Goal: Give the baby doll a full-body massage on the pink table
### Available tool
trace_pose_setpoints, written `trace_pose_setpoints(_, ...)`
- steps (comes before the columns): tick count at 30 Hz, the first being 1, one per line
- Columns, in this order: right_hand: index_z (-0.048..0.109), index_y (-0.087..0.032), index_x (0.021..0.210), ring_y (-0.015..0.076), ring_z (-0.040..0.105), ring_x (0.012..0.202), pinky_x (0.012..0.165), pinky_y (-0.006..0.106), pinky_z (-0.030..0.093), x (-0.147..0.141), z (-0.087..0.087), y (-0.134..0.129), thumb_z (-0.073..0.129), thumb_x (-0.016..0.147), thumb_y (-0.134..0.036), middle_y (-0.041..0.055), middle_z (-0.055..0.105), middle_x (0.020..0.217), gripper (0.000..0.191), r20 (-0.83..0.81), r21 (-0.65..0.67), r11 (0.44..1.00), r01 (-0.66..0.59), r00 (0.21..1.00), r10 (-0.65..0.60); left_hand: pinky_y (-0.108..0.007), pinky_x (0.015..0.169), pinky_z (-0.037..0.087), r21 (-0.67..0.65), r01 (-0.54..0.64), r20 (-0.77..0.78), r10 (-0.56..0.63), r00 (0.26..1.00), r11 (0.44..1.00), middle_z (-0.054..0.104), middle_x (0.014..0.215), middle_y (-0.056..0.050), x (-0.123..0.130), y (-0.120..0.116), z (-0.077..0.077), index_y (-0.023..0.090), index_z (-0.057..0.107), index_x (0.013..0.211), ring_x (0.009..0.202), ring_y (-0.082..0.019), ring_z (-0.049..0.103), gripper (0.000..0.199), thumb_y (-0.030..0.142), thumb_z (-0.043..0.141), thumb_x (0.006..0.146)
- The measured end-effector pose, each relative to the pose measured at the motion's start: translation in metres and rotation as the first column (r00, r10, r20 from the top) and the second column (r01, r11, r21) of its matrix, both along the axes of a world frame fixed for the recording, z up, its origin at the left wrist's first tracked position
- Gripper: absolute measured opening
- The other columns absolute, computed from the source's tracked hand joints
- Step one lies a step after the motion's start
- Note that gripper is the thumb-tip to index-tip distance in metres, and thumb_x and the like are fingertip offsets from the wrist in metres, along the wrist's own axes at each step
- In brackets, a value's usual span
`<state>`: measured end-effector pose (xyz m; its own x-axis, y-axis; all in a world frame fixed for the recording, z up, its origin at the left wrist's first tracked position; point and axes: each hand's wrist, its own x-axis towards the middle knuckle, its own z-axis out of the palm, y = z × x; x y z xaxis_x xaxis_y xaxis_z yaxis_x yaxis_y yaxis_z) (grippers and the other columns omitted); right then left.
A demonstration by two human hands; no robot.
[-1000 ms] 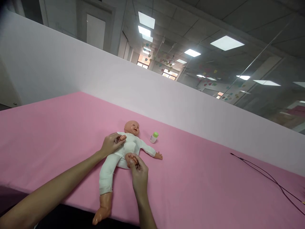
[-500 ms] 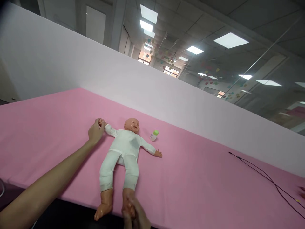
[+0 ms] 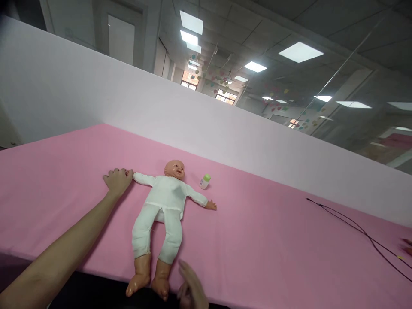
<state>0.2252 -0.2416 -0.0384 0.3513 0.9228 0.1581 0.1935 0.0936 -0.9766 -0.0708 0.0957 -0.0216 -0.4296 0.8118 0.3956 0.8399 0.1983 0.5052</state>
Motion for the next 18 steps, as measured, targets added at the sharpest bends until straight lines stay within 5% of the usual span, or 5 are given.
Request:
trace_pose_setpoints(2, 0.081, -0.021, 0.113, 0.0288, 0.073, 0.069, 0.076, 0.048, 0.064, 0.020, 0.012, 0.021, 0.064, 0.079, -0.080, 0.0113, 0.077, 0.083, 0.070, -0.090, -0.040, 0.997, 0.063, 0.994, -0.067, -0.055, 0.094, 0.039, 0.113, 0.021, 0.022, -0.024, 0.999, 0.993, 0.070, 0.117, -0.023, 0.009, 0.001, 0.006, 0.011, 0.075, 0.114, 0.111, -0.041, 0.059, 0.044, 0.039, 0.047, 0.095)
trace_pose_setpoints(4, 0.077, -0.018, 0.116, 0.0284, 0.074, 0.086, 0.085, 0.046, 0.063, 0.037, 0.026, 0.049, 0.063, 0.082, -0.078, 0.0147, 0.077, 0.112, 0.070, -0.251, -0.104, 0.992, 0.077, 0.963, -0.101, -0.053, 0.101, 0.038, 0.224, 0.129, 0.092, -0.153, 0.984, 0.966, 0.067, 0.126, -0.021, 0.026, 0.003, 0.015, 0.014, 0.070, 0.126, 0.119, -0.039, 0.057, 0.047, 0.043, 0.048, 0.097)
trace_pose_setpoints(7, 0.069, -0.016, 0.126, 0.0282, 0.071, 0.115, 0.104, 0.044, 0.056, 0.050, 0.041, 0.094, 0.059, 0.092, -0.070, 0.0171, 0.069, 0.134, 0.065, -0.522, -0.210, 0.974, -0.087, 0.852, -0.037, -0.045, 0.107, 0.041, 0.332, 0.323, 0.277, -0.419, 0.865, 0.886, 0.063, 0.137, -0.018, 0.066, 0.009, 0.027, 0.016, 0.062, 0.137, 0.128, -0.033, 0.056, 0.053, 0.050, 0.048, 0.099)
trace_pose_setpoints(12, 0.062, -0.007, 0.128, 0.0256, 0.070, 0.118, 0.106, 0.039, 0.054, 0.046, 0.047, 0.159, 0.050, 0.101, -0.062, 0.0231, 0.068, 0.130, 0.062, -0.745, -0.290, 0.912, -0.289, 0.667, -0.025, -0.043, 0.112, 0.038, 0.253, 0.548, 0.505, -0.592, 0.628, 0.797, 0.044, 0.159, -0.021, 0.127, 0.018, 0.040, 0.013, 0.044, 0.154, 0.143, -0.035, 0.046, 0.085, 0.071, 0.053, 0.092)
trace_pose_setpoints(18, 0.066, -0.008, 0.119, 0.0244, 0.071, 0.114, 0.099, 0.036, 0.058, 0.022, 0.051, 0.224, 0.048, 0.102, -0.061, 0.0202, 0.073, 0.118, 0.058, -0.742, -0.214, 0.918, -0.335, 0.667, 0.070, -0.047, 0.114, 0.035, 0.119, 0.628, 0.583, -0.566, 0.583, 0.769, 0.034, 0.166, -0.019, 0.145, 0.028, 0.042, 0.020, 0.019, 0.166, 0.147, -0.042, 0.040, 0.118, 0.082, 0.065, 0.076)
